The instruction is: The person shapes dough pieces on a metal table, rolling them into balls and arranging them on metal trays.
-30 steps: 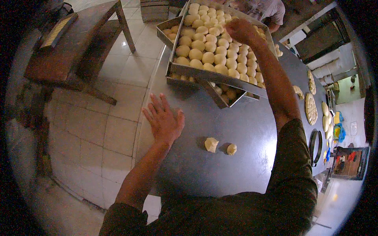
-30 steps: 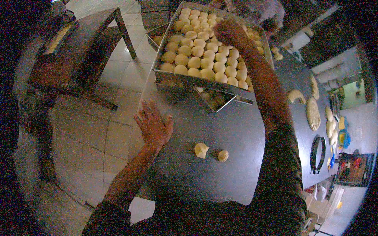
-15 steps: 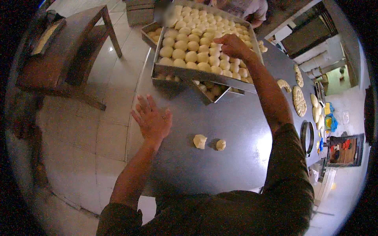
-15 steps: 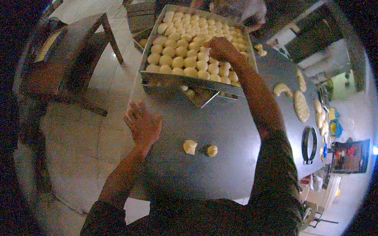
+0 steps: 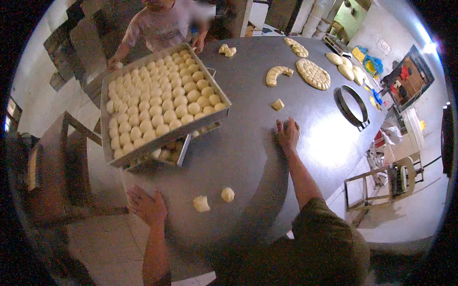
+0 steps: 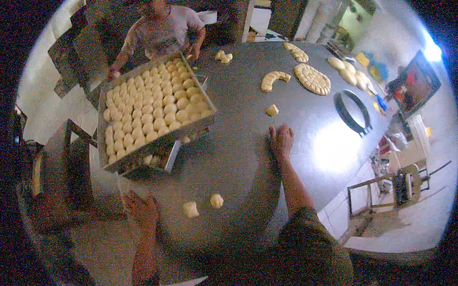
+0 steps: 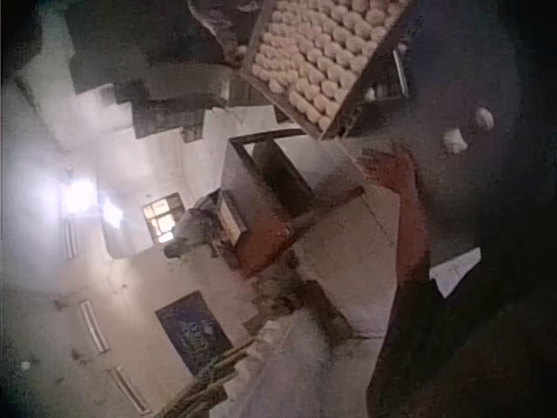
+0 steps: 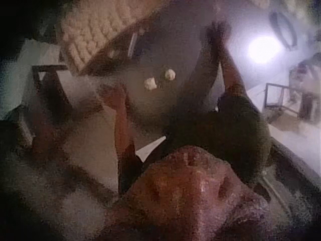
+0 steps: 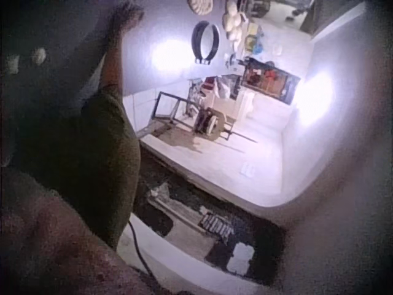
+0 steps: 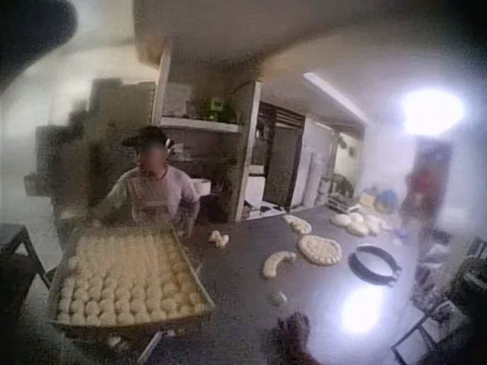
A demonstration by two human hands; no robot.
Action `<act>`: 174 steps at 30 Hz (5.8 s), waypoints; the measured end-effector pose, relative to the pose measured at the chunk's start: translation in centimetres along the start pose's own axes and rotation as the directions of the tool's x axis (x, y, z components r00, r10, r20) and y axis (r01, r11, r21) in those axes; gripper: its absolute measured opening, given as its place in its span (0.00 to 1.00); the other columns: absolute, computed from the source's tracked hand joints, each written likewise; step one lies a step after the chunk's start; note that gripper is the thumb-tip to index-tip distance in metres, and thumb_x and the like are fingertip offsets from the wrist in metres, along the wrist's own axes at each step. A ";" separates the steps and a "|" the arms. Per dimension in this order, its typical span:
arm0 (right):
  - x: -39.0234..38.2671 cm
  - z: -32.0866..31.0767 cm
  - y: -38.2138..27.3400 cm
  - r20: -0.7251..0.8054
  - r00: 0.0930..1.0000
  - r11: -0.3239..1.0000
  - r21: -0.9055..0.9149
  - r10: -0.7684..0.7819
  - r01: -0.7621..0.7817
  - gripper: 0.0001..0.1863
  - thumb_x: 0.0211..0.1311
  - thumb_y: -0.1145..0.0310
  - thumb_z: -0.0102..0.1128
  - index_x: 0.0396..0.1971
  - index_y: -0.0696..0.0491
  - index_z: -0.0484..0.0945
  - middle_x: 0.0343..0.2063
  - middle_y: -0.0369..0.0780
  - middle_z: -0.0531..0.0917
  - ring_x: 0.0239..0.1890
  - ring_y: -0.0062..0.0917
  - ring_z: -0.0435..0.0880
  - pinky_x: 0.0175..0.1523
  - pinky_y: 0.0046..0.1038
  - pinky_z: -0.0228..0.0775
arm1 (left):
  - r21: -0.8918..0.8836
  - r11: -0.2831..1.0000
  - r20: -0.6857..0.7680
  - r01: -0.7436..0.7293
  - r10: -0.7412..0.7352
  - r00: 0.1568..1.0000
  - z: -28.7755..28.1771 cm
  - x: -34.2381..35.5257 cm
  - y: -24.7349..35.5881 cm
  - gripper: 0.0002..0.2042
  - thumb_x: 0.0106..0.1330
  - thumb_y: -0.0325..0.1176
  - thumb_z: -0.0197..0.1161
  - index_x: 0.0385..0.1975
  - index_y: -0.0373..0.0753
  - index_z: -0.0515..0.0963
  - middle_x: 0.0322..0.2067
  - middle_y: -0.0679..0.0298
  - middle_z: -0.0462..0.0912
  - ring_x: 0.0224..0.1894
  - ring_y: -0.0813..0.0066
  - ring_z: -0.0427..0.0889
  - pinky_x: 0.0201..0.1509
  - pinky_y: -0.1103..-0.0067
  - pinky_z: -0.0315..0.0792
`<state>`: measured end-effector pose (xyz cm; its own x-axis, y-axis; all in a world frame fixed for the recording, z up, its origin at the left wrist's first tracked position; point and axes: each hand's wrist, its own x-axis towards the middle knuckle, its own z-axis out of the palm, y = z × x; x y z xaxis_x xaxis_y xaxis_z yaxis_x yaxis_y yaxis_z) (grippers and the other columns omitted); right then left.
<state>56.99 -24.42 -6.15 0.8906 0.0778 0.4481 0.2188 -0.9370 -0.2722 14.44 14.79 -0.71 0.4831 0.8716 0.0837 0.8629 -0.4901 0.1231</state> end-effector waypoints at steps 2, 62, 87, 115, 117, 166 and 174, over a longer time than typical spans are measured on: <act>1.4 -0.9 -3.0 -0.016 0.998 0.954 0.295 0.062 -0.055 0.45 0.65 0.50 0.66 0.71 0.66 0.59 0.67 0.60 0.68 0.71 0.53 0.65 0.74 0.49 0.57 | 0.096 0.995 0.025 0.014 -0.017 1.000 -0.4 -1.2 -0.6 0.43 0.70 0.55 0.57 0.77 0.33 0.51 0.77 0.42 0.49 0.79 0.42 0.48 0.78 0.46 0.41; -15.1 -13.0 0.7 0.328 0.861 0.922 0.140 -0.388 0.362 0.19 0.69 0.52 0.53 0.45 0.51 0.80 0.47 0.46 0.80 0.55 0.45 0.78 0.61 0.49 0.66 | 0.542 0.653 -0.287 -0.529 0.736 0.613 9.8 -6.2 -16.1 0.26 0.77 0.44 0.51 0.69 0.34 0.65 0.59 0.51 0.78 0.61 0.56 0.77 0.63 0.68 0.70; -18.8 -9.6 0.1 0.273 0.872 0.910 0.026 -0.406 0.415 0.13 0.71 0.67 0.52 0.43 0.60 0.80 0.43 0.51 0.82 0.48 0.47 0.80 0.58 0.47 0.70 | -0.342 0.693 -0.274 -0.635 0.573 0.773 5.1 -14.2 -1.1 0.11 0.69 0.39 0.60 0.41 0.38 0.78 0.40 0.52 0.79 0.45 0.48 0.80 0.49 0.53 0.73; -28.1 -15.0 -18.2 0.541 0.656 0.727 0.687 -0.527 0.018 0.24 0.62 0.57 0.72 0.54 0.53 0.78 0.46 0.47 0.85 0.43 0.35 0.86 0.45 0.36 0.77 | 0.011 1.000 -0.217 -0.018 0.020 0.976 6.5 -5.7 -10.2 0.35 0.71 0.52 0.57 0.71 0.35 0.63 0.68 0.46 0.68 0.65 0.47 0.74 0.67 0.56 0.69; -32.1 -14.6 -26.3 0.508 0.488 0.657 0.726 -0.710 0.201 0.30 0.60 0.51 0.73 0.57 0.53 0.78 0.50 0.48 0.84 0.49 0.38 0.84 0.52 0.39 0.76 | -0.156 0.988 -0.059 -0.021 0.012 0.998 4.7 -5.4 -10.4 0.37 0.71 0.54 0.57 0.72 0.35 0.61 0.68 0.46 0.67 0.66 0.48 0.73 0.65 0.56 0.71; 26.1 12.4 -0.7 -0.052 0.979 0.953 0.244 0.196 -0.178 0.29 0.62 0.49 0.62 0.59 0.49 0.76 0.44 0.49 0.83 0.48 0.44 0.83 0.52 0.43 0.75 | -0.012 0.952 0.135 -0.304 0.303 0.943 1.8 -6.0 14.9 0.35 0.74 0.50 0.51 0.77 0.38 0.55 0.75 0.38 0.53 0.76 0.35 0.52 0.77 0.41 0.37; 5.1 3.7 -0.2 0.193 0.970 0.129 0.969 0.145 -0.212 0.17 0.69 0.58 0.60 0.48 0.55 0.80 0.41 0.34 0.81 0.47 0.20 0.75 0.53 0.27 0.68 | -0.075 0.938 0.022 -0.339 0.342 0.940 3.6 -6.0 14.1 0.36 0.74 0.50 0.52 0.77 0.40 0.54 0.74 0.38 0.55 0.75 0.35 0.56 0.76 0.40 0.38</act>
<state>62.96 -22.61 -7.01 0.9730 0.0058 0.2308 0.2254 0.1921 -0.9551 24.24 2.63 -3.01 0.7520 0.6517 0.0991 0.6341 -0.7562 0.1612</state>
